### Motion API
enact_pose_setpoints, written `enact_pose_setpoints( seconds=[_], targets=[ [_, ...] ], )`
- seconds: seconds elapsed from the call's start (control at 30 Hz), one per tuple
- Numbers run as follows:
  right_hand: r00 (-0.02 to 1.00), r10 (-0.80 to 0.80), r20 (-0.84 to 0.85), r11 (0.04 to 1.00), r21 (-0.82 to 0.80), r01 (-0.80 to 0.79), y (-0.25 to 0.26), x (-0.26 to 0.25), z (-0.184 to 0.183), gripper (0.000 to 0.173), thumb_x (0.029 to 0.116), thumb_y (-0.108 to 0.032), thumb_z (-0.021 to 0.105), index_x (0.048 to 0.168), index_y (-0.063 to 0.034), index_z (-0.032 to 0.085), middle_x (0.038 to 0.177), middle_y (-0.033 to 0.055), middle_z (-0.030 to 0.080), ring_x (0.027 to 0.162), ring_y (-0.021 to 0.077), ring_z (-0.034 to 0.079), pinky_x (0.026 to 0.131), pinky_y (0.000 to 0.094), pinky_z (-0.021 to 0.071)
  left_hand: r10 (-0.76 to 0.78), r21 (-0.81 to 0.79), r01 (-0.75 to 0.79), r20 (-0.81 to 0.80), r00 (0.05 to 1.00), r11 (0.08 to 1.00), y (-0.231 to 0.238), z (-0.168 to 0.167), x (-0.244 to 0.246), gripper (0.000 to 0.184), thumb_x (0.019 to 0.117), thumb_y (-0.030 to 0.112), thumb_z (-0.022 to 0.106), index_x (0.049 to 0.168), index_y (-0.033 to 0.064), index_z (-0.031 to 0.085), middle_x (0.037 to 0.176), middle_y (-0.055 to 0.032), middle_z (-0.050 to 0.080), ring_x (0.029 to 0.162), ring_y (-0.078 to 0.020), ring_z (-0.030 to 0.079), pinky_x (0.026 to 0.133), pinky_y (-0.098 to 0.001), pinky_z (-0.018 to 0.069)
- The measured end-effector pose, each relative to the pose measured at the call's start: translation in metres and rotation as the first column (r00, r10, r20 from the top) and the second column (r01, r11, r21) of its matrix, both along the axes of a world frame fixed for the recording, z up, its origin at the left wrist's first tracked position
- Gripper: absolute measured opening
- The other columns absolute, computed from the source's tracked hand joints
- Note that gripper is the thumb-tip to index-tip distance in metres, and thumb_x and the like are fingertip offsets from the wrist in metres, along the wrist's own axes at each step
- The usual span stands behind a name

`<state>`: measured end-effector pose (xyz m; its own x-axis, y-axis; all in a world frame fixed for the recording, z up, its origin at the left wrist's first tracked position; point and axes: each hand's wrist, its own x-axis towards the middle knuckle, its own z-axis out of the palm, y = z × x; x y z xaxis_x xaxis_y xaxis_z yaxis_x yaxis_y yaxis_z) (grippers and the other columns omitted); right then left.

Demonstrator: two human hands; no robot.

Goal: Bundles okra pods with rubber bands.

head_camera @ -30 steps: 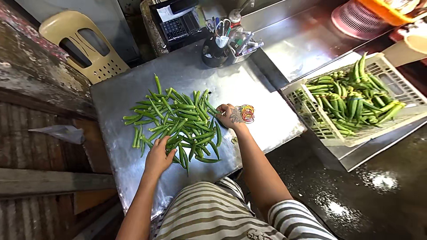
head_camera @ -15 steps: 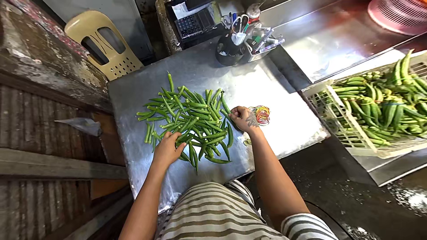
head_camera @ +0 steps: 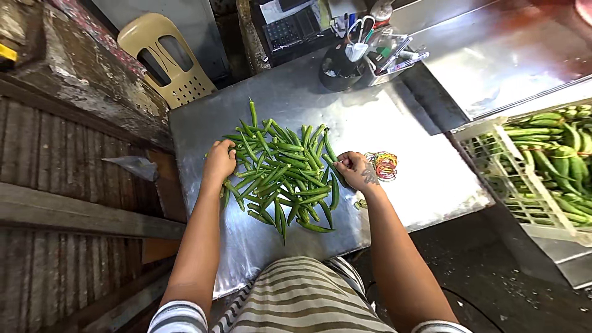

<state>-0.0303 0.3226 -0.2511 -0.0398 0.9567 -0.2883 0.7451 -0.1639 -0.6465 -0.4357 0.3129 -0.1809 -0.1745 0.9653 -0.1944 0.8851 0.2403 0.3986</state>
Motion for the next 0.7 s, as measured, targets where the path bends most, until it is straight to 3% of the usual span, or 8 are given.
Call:
enact_pose_setpoints(
  seconds=[0.13, 0.23, 0.37, 0.43, 0.57, 0.7],
  targets=[
    [1.000, 0.011, 0.013, 1.000, 0.006, -0.011, 0.002, 0.002, -0.002, 0.029, 0.0989, -0.032, 0.068, 0.113, -0.0073, 0.069, 0.101, 0.0145, 0.066, 0.097, 0.0310, 0.064, 0.088, 0.0545, 0.0513, -0.030, 0.040, 0.033, -0.090, 0.995, 0.999, 0.029, -0.023, -0.002, 0.033, 0.1009, 0.015, 0.058, 0.133, 0.0132, 0.067, 0.135, -0.0149, 0.060, 0.129, -0.0374, 0.053, 0.105, -0.0577, 0.0453],
    [0.999, 0.023, 0.031, 1.000, 0.003, -0.023, 0.002, 0.002, -0.003, 0.031, 0.0992, -0.034, 0.067, 0.114, -0.0075, 0.068, 0.101, 0.0146, 0.066, 0.097, 0.0305, 0.064, 0.088, 0.0539, 0.0509, -0.115, -0.073, 0.106, -0.139, 0.984, 0.992, 0.048, -0.030, -0.001, 0.042, 0.0994, 0.015, 0.060, 0.141, 0.0173, 0.061, 0.146, -0.0084, 0.056, 0.137, -0.0365, 0.048, 0.103, -0.0641, 0.0422],
    [0.999, 0.028, 0.031, 0.999, 0.016, -0.029, 0.003, 0.004, -0.006, 0.033, 0.0990, -0.036, 0.067, 0.115, -0.0071, 0.069, 0.101, 0.0138, 0.066, 0.095, 0.0282, 0.064, 0.088, 0.0504, 0.0516, -0.248, -0.177, 0.216, -0.188, 0.950, 0.960, 0.066, -0.017, -0.003, 0.028, 0.0934, 0.021, 0.071, 0.120, 0.0162, 0.066, 0.131, -0.0059, 0.064, 0.130, -0.0317, 0.053, 0.099, -0.0657, 0.0412],
    [0.999, 0.031, 0.029, 0.999, 0.011, -0.032, 0.003, 0.004, -0.005, 0.033, 0.0987, -0.035, 0.067, 0.115, -0.0065, 0.069, 0.101, 0.0144, 0.066, 0.095, 0.0283, 0.063, 0.087, 0.0500, 0.0514, -0.307, -0.216, 0.275, -0.132, 0.942, 0.937, 0.069, -0.016, -0.006, 0.028, 0.0943, 0.018, 0.070, 0.122, 0.0154, 0.063, 0.128, -0.0075, 0.065, 0.127, -0.0310, 0.056, 0.100, -0.0648, 0.0410],
    [0.999, 0.011, 0.032, 1.000, -0.009, -0.010, 0.004, -0.001, 0.003, 0.032, 0.0981, -0.034, 0.069, 0.114, -0.0058, 0.069, 0.101, 0.0157, 0.067, 0.097, 0.0314, 0.064, 0.090, 0.0552, 0.0508, -0.353, -0.128, 0.354, 0.038, 0.935, 0.926, 0.064, -0.020, -0.020, 0.038, 0.0908, 0.011, 0.075, 0.127, 0.0115, 0.063, 0.120, -0.0134, 0.066, 0.116, -0.0352, 0.061, 0.096, -0.0672, 0.0456],
    [1.000, -0.009, 0.027, 1.000, -0.020, 0.009, 0.004, -0.001, 0.001, 0.031, 0.0974, -0.034, 0.071, 0.112, -0.0067, 0.069, 0.100, 0.0152, 0.066, 0.096, 0.0315, 0.064, 0.088, 0.0556, 0.0509, -0.340, -0.144, 0.331, -0.043, 0.939, 0.932, 0.042, -0.009, -0.017, 0.023, 0.1001, 0.017, 0.063, 0.121, 0.0130, 0.069, 0.123, -0.0122, 0.063, 0.122, -0.0351, 0.057, 0.096, -0.0673, 0.0429]
  ],
)
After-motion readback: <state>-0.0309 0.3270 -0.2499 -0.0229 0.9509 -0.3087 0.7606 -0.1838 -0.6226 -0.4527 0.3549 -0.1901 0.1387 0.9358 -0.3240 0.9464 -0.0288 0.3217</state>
